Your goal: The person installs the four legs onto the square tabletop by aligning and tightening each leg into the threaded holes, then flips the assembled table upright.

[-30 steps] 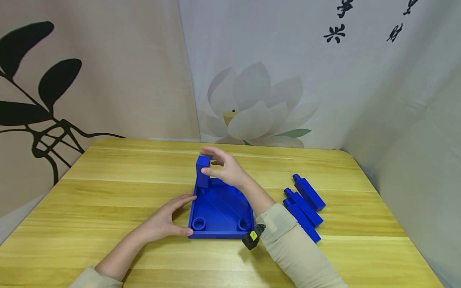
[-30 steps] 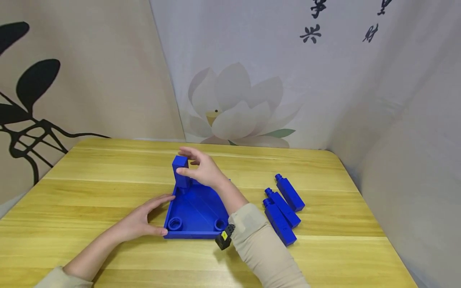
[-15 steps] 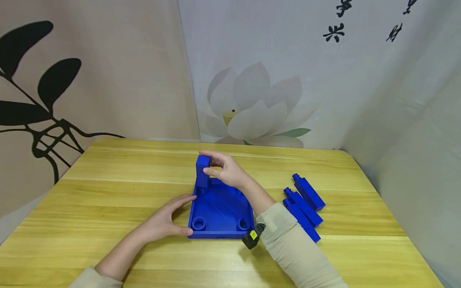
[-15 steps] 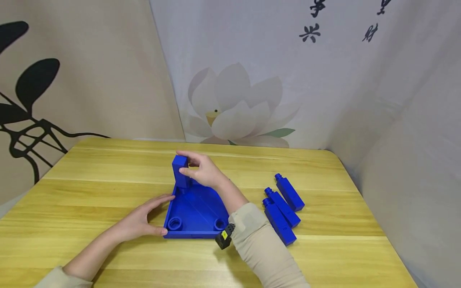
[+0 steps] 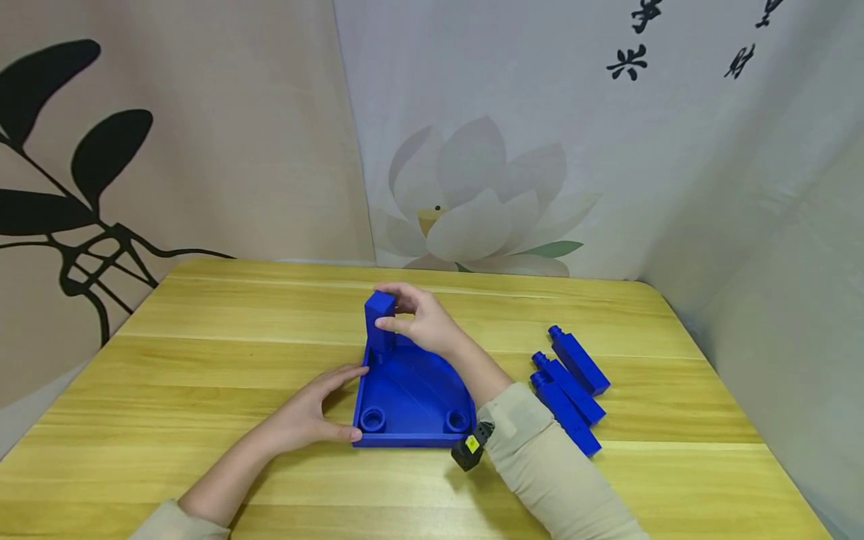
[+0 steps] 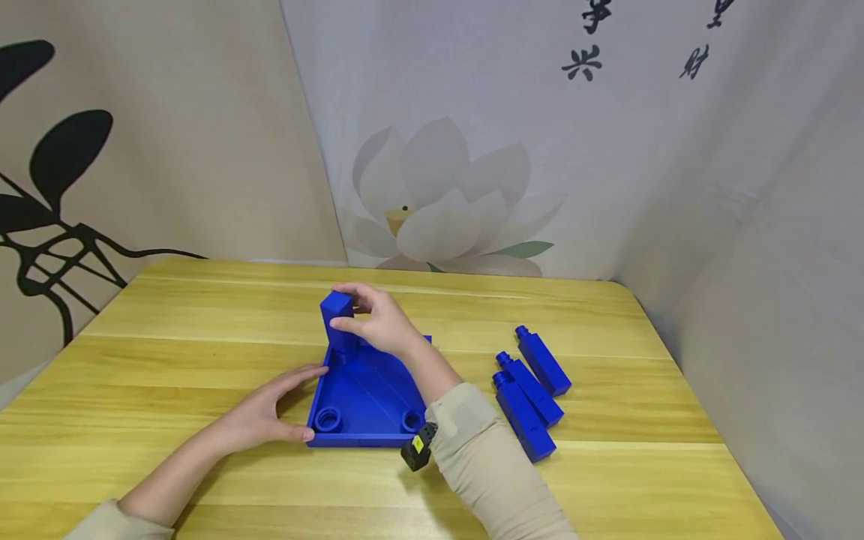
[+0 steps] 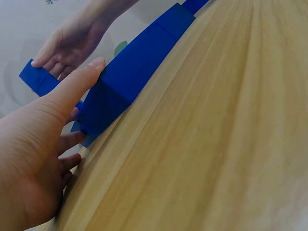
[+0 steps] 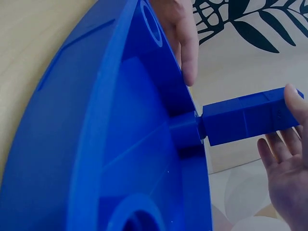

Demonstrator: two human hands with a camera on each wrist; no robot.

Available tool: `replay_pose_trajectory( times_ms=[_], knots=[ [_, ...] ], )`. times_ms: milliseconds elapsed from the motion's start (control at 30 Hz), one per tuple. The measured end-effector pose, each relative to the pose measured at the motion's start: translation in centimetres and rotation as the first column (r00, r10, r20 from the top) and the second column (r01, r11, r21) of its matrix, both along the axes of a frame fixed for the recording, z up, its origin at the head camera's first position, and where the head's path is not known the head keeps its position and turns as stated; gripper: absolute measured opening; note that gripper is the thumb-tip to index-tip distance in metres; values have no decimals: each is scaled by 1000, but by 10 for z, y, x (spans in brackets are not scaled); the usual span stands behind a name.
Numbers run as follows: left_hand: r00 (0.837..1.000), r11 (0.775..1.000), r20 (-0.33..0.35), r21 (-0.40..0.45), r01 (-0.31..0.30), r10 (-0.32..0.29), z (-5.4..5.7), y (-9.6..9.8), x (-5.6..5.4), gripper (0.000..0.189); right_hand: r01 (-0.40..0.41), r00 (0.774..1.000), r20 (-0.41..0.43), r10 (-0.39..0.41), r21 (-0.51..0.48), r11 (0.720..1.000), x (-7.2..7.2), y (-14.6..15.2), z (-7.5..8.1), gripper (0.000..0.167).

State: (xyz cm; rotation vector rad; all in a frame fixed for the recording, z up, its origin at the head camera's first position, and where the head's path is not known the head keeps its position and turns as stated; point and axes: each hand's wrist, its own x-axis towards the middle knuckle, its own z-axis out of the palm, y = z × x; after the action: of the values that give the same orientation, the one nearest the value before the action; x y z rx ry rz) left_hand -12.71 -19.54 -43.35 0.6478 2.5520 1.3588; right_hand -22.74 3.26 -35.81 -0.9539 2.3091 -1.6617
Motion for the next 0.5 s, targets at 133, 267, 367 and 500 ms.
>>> replay_pose_trajectory(
  times_ms=[133, 267, 367, 500],
  knots=[
    [1000, 1000, -4, 3, -2, 2, 0, 0, 1, 90, 19, 1000, 16, -18, -26, 999, 0, -3, -1, 46],
    [1000, 1000, -4, 3, -2, 2, 1, 0, 1, 90, 42, 999, 28, -41, -49, 998, -1, -6, -4, 44],
    [1000, 1000, 0, 2, -3, 3, 1, 0, 1, 90, 57, 998, 32, -55, -58, 997, -2, -7, -6, 44],
    [1000, 1000, -3, 0, -5, 5, 2, 1, 1, 90, 57, 998, 25, -56, -51, 997, -2, -6, -7, 50]
  ],
)
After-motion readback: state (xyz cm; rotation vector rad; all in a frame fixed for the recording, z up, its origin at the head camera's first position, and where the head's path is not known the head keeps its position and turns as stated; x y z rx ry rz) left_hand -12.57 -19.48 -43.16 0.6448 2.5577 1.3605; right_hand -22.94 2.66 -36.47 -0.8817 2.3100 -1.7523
